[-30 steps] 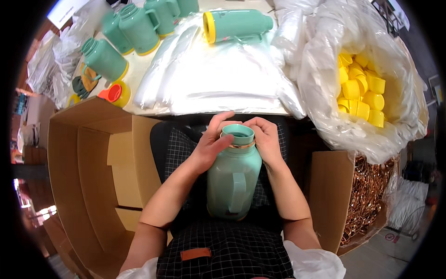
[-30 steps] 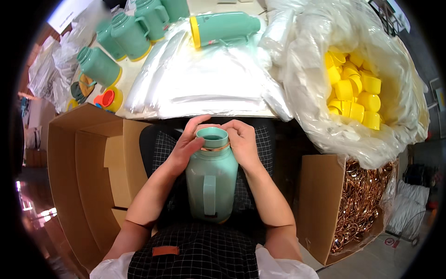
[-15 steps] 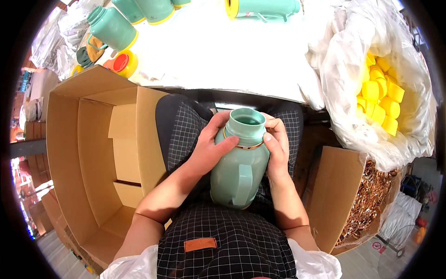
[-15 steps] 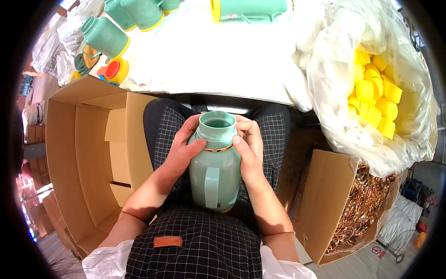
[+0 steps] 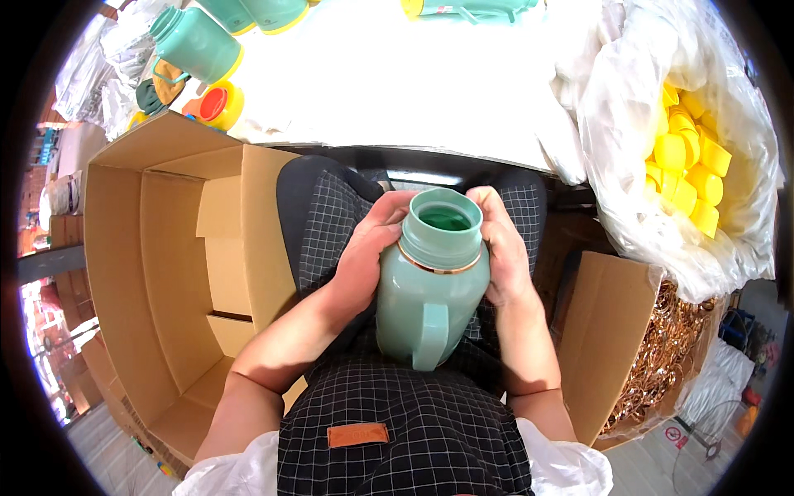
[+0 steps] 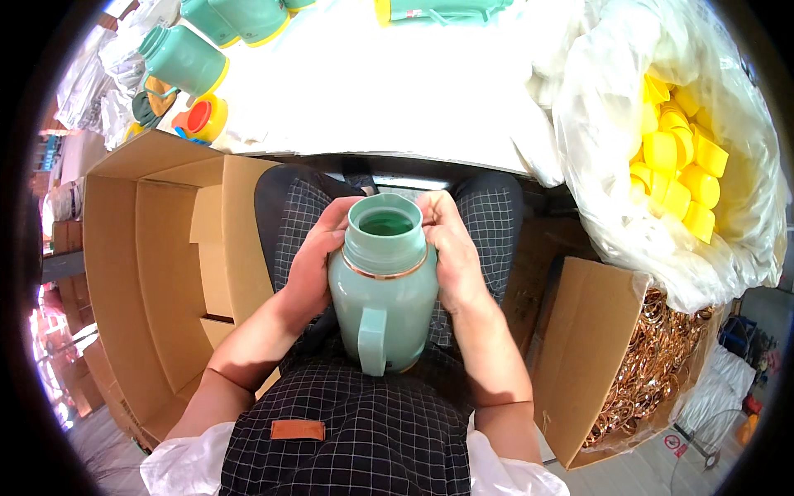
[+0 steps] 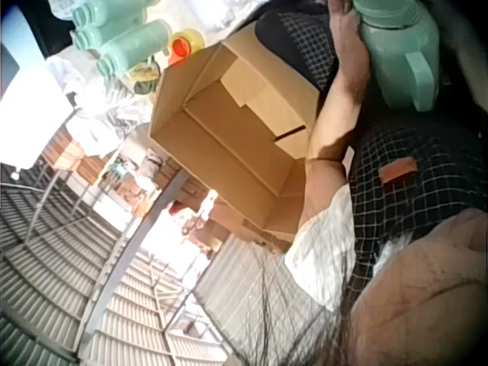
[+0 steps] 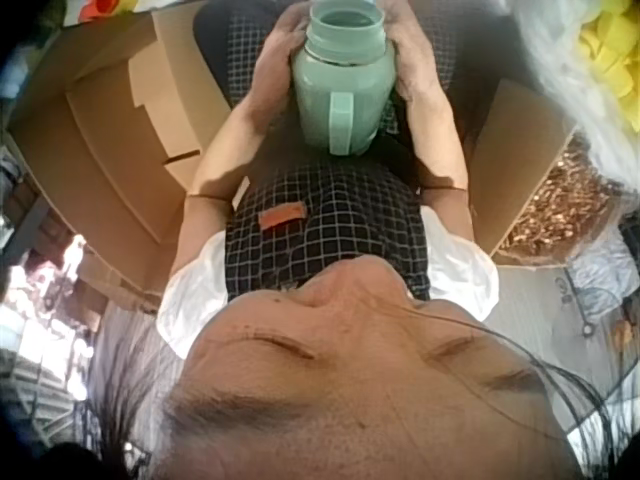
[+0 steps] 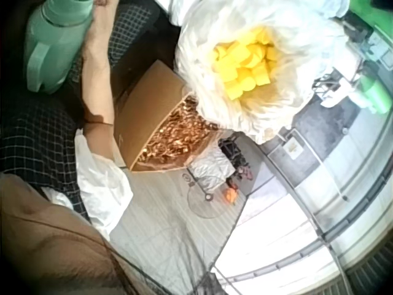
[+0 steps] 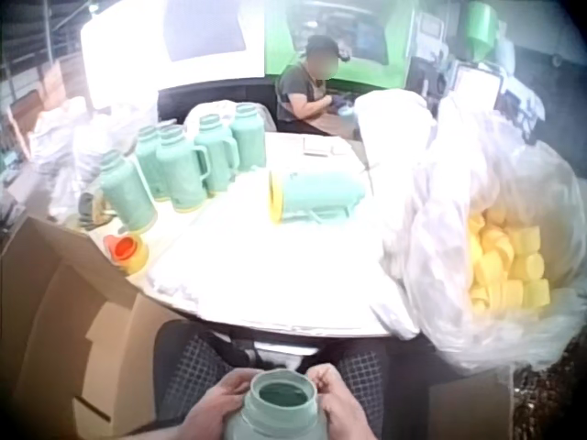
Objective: The person assembles green plastic pitchers by inserting a copper ring into the neck, screwing on a yellow lid, and placing the finished unit into a cardboard box. The process is repeated for multiple pitchers.
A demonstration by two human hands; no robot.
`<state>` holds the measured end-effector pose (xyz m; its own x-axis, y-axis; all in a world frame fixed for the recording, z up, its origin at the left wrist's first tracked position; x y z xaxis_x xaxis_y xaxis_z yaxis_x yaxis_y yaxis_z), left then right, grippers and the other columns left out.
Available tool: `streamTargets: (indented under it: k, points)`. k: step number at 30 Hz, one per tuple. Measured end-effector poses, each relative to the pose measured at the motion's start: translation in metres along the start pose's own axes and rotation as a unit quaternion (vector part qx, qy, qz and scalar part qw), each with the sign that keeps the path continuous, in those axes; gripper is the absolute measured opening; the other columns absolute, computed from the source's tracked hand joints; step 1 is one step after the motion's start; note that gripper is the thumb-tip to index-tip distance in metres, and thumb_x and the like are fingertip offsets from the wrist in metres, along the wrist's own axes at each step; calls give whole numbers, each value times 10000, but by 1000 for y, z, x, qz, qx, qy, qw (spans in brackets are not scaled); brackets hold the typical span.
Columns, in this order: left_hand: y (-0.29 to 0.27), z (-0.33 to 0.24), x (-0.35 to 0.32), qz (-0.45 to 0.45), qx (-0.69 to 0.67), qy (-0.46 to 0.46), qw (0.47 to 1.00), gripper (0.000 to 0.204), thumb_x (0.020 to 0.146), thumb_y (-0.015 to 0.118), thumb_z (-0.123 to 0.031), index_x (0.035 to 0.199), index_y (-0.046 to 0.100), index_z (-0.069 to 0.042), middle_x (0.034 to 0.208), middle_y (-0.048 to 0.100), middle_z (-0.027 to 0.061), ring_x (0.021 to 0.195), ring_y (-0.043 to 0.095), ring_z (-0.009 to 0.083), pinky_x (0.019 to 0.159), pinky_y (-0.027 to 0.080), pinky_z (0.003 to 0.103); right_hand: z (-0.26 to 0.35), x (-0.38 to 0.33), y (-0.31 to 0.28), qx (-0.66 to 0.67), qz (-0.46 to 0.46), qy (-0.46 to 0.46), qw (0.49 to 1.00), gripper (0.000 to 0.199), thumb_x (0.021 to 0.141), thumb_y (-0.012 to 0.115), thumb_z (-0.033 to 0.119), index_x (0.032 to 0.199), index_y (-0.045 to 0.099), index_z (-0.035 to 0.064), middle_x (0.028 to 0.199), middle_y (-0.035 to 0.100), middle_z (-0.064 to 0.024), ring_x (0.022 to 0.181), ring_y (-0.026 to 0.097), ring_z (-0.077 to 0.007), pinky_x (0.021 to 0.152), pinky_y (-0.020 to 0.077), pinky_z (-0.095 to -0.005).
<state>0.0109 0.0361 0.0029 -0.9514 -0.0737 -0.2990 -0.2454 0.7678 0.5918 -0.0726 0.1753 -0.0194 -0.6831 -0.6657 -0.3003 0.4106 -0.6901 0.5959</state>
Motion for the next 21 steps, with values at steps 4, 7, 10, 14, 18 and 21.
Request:
streamTargets:
  k: [4,7,10,14,18,21]
  points:
    - [1,2,6,2,41,-75,996,320,1012,427,-136,1287,571,-61,1189,641,47,1122,606,119,975,481,293,0,15,23,44,59,93,993,280,949,603,130,1197,506,44,1049,582,-29,965,582,-98,856,491,-230]
    - [-10,12,20,13,21,-145,989,289,1041,476,-193,1286,579,-80,1154,656,27,1062,631,107,909,512,271,-17,25,18,104,110,112,982,335,977,661,197,1224,505,34,1055,611,-45,963,621,-105,845,530,-246]
    - [-15,18,37,2,25,-175,984,275,1042,500,-181,1274,606,-80,1148,662,44,1057,629,119,913,516,285,-15,30,7,152,115,74,979,358,1021,626,247,1256,513,1,1080,640,-72,1006,643,-130,875,555,-285]
    - [-19,12,56,-63,129,-37,989,266,1031,529,-163,1257,608,-48,1136,662,76,1084,610,164,976,476,317,41,23,2,-32,39,-65,997,493,993,675,263,1375,511,-1,1223,645,-94,1088,636,-159,987,511,-328]
    - [-26,7,23,-245,277,172,913,318,1042,502,-208,1306,563,-42,1157,635,56,1053,596,172,941,462,311,93,-14,-9,-221,-21,-126,967,656,730,881,187,1288,585,9,1127,679,-86,1033,624,-134,955,489,-298]
    - [-49,46,-29,-240,282,8,929,411,1082,380,-358,1276,563,-45,1164,628,56,986,601,184,915,464,326,143,-80,-27,-210,-183,-333,901,728,608,944,287,1198,603,31,1108,644,-93,1009,630,-187,877,516,-347]
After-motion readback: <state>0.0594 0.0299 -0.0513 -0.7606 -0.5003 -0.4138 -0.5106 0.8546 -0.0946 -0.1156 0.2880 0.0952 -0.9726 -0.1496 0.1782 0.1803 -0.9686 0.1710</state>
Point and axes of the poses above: each hand's wrist, its own x-axis towards the middle knuckle, its own y-axis out of the palm, z = x × y, the point moved 7 cm from there along x, towards the middle knuckle
